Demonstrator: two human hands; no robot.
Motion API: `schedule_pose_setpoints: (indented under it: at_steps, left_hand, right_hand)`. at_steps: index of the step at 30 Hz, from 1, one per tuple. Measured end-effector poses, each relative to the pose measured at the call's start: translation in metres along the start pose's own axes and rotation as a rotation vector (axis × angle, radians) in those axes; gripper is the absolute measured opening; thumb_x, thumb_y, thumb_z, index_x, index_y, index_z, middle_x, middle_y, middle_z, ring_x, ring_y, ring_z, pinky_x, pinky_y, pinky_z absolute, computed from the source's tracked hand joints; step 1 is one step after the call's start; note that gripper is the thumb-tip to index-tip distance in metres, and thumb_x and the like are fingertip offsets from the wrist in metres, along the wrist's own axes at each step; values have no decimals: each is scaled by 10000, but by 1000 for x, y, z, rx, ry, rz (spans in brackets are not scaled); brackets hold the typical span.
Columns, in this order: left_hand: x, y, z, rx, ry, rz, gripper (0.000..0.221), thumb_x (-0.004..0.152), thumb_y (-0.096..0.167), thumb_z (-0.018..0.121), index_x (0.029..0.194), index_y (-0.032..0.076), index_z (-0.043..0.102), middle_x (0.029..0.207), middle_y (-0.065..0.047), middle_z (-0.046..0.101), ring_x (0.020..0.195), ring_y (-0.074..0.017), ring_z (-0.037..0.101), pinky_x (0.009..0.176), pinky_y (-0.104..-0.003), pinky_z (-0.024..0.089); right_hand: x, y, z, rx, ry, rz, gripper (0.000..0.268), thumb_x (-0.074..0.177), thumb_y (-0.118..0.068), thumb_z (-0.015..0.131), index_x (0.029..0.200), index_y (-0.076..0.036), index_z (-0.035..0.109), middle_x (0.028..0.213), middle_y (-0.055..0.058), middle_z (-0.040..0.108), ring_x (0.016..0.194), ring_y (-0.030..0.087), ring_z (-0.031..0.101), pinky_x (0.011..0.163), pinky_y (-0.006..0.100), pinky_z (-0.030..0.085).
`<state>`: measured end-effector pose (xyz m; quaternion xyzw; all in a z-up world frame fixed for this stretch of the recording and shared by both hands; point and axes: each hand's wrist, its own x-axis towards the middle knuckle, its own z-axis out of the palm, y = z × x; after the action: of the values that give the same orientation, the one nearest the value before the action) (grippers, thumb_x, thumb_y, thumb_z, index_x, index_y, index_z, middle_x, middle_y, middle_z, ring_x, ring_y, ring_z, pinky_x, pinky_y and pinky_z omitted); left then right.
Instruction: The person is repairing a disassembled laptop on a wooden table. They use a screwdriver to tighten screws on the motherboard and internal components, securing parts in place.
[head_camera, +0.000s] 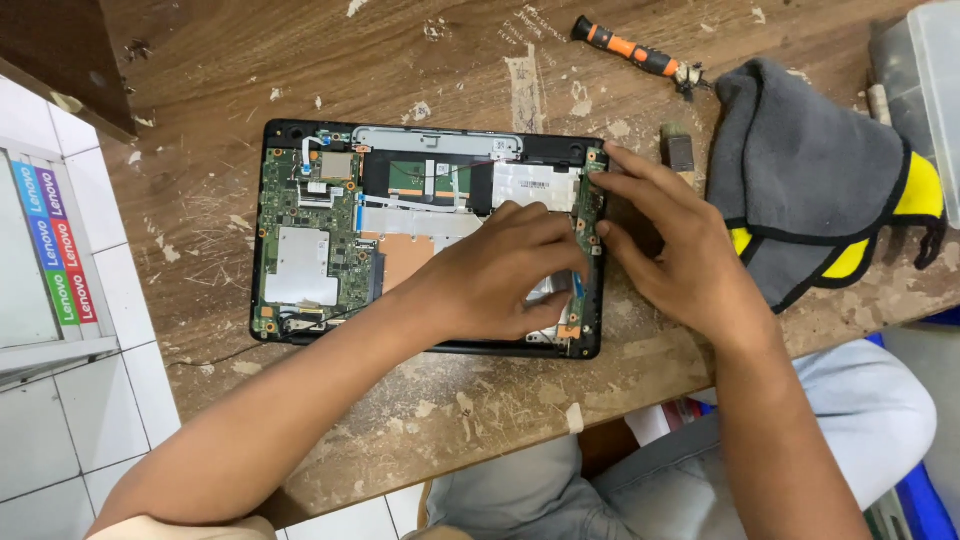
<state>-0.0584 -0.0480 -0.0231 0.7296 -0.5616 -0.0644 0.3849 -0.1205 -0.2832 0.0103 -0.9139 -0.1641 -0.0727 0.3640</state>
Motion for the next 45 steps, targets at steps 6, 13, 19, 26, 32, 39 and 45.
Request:
schedule_pose_setpoints:
  at_steps: [6,13,19,26,32,39,45]
  left_hand:
    - [7,4,-3,151,88,-70,215,884,179,725,1049,76,633,1021,-128,546,953,-350,531,810,-488,419]
    - [1,28,-1,416,178,-117,201,944,162,693,1113,53,695,1256,-262,652,1122,-443,579,964,-556,455]
    - [-2,20,3,207,184,-98,231,972,97,701,1185,12,672,1322,-250,625,1203,-446,584,1068,-589,459]
    - [-2,20,4,130,173,-135,314,975,179,766,1222,5,677,1307,-209,655,1253,-408,569,1116,-580,459]
    - [-2,22,3,174,219,-90,293,999,165,784,1208,14,645,1290,-215,630,1201,-423,586,1059,-571,480]
    - [-2,26,1,238,193,-123,262,1018,160,779,1206,32,649,1437,-285,589,1291,-474,568,1151,-635,430]
    - [-2,28,0,268,159,-166,254,1028,214,762,1210,72,656,1511,-262,593,1366,-442,535,1203,-666,384]
  right_hand:
    - [35,0,-17,9,-131,-55,365,1072,-7,661,1437,-17,650,1602,225,569,1475,357,585,1131,435,480]
    - [36,7,-11,0,-82,-38,334,1048,-1,706,1381,-6,687,1547,189,613,1369,315,658,1074,395,515]
    - [33,9,-10,27,-70,16,358,1042,4,700,1399,-13,677,1579,161,595,1013,195,693,909,345,548]
    - [31,10,-11,56,-83,-30,305,1052,40,695,1351,-20,693,1527,151,600,982,205,677,900,356,560]
    - [30,12,-12,41,-103,-29,305,1062,13,669,1364,-25,694,1570,181,567,1370,319,643,1049,419,535]
    - [30,12,-12,59,-112,-31,303,1061,38,658,1359,-3,697,1597,169,587,1382,312,665,1053,399,578]
    - [30,10,-13,63,-90,-15,337,1037,16,739,1364,-35,676,1528,139,650,838,177,685,876,339,590]
